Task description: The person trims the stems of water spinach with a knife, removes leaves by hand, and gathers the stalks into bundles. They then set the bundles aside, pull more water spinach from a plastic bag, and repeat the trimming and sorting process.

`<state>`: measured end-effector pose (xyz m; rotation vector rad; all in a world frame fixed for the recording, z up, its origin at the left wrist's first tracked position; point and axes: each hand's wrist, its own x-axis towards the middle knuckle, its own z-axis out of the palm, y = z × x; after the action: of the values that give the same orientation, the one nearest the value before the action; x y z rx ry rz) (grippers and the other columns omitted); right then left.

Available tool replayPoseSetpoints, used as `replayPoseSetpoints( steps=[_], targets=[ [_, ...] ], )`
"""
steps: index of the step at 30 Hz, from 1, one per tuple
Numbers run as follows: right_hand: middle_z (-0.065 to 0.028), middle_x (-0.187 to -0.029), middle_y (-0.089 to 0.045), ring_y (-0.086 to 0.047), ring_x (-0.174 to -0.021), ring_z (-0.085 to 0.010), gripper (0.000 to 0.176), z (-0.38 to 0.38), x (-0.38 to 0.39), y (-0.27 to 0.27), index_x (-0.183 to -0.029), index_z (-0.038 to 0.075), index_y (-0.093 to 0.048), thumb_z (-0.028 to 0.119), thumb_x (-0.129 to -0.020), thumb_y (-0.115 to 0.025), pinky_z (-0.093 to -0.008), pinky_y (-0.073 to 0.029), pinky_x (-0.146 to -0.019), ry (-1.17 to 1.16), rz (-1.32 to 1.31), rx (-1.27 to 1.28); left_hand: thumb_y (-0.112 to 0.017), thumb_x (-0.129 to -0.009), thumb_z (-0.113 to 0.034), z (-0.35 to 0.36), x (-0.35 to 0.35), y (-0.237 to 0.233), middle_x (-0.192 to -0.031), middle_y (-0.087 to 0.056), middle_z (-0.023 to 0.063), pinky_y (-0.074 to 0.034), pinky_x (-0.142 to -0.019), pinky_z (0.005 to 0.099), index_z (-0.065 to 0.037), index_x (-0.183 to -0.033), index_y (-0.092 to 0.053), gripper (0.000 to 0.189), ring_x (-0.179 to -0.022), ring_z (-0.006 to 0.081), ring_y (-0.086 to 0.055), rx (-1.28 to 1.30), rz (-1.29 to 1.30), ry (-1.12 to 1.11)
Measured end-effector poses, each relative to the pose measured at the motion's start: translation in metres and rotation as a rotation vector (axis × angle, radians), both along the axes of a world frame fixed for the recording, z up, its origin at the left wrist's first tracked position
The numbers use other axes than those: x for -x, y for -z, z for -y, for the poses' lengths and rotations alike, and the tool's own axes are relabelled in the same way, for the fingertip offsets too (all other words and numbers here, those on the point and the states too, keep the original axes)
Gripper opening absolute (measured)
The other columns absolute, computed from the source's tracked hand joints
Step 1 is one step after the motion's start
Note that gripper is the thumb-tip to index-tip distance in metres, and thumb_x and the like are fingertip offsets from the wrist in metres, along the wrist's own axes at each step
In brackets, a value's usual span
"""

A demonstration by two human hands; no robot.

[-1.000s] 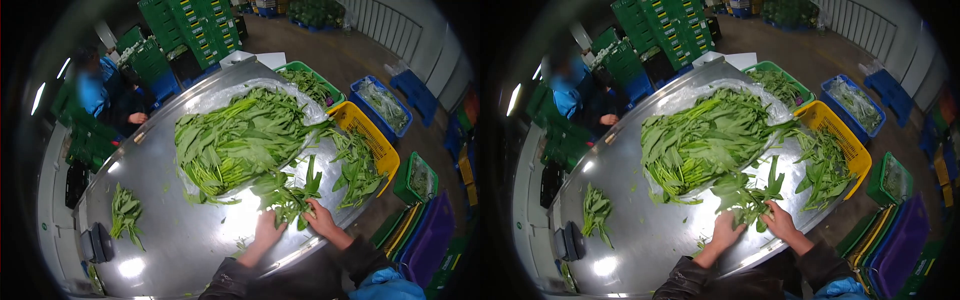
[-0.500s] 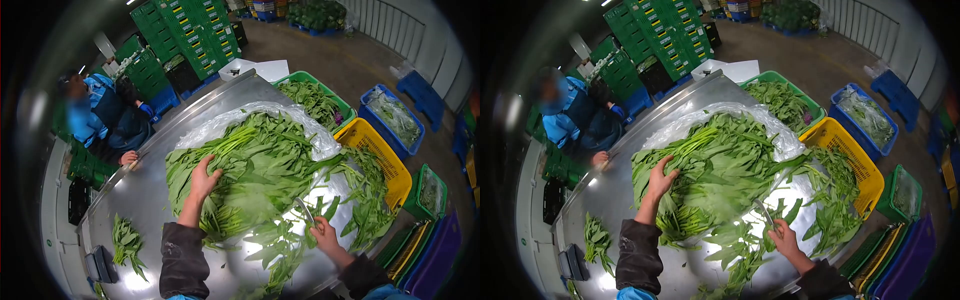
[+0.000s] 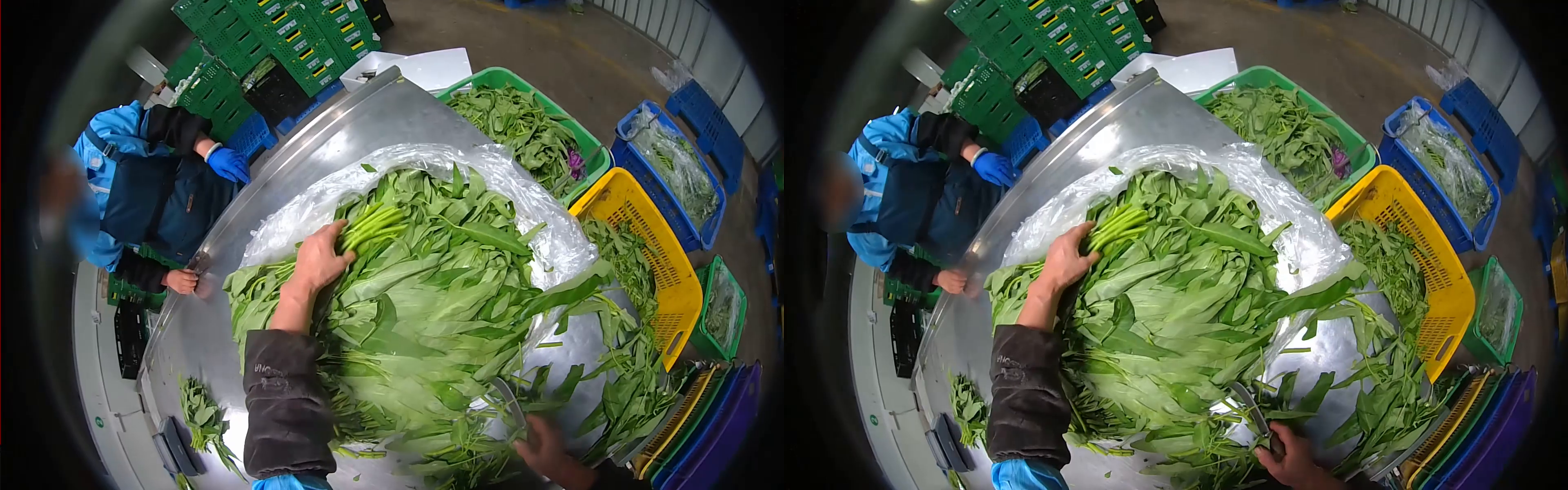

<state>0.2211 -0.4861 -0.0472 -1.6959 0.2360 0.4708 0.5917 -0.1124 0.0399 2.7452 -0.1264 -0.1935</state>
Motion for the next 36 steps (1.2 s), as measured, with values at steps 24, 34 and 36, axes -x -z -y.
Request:
replayPoseSetpoints(
  steps=[24,34,36],
  targets=[
    [-0.0172,-0.095,-0.065,-0.064,-0.083,-0.0286,0.051,-0.001,0.007,0.002,-0.118,0.000,-0.054,0.024,-0.077,-0.073,-0.0388,-0.051,-0.075,-0.071,0.214,0.237,-0.070,-0.068,-0.021,-0.014,-0.030,0.008,-0.099,-0.065,0.0237,-0.048,-0.086,0.0410,-0.004,-0.119,-0.058,0.054,-0.097,0.0363,-0.062,-0.180,-0.063,-0.006],
    [-0.0059,-0.075,-0.062,-0.055,-0.060,-0.0123,0.051,-0.003,0.004,-0.002,-0.117,0.002,-0.051,0.017,-0.075,-0.076,-0.0288,-0.045,-0.055,-0.036,0.162,0.154,-0.055,-0.074,0.007,-0.061,0.006,-0.056,-0.108,-0.060,0.0052,-0.047,-0.083,0.0244,0.004,-0.121,-0.050,0.047,-0.096,0.0119,-0.058,0.579,0.144,-0.015],
    [-0.0070,-0.079,-0.062,-0.053,-0.057,-0.0116,0.055,-0.002,0.002,-0.001,-0.119,0.002,-0.049,0.017,-0.074,-0.076,-0.0280,-0.043,-0.052,-0.076,0.189,0.177,-0.055,-0.072,0.007,-0.061,0.011,-0.057,-0.095,-0.057,-0.0001,-0.043,-0.077,0.0216,0.001,-0.113,-0.053,0.042,-0.084,0.0087,-0.052,0.652,0.189,-0.021]
  ],
)
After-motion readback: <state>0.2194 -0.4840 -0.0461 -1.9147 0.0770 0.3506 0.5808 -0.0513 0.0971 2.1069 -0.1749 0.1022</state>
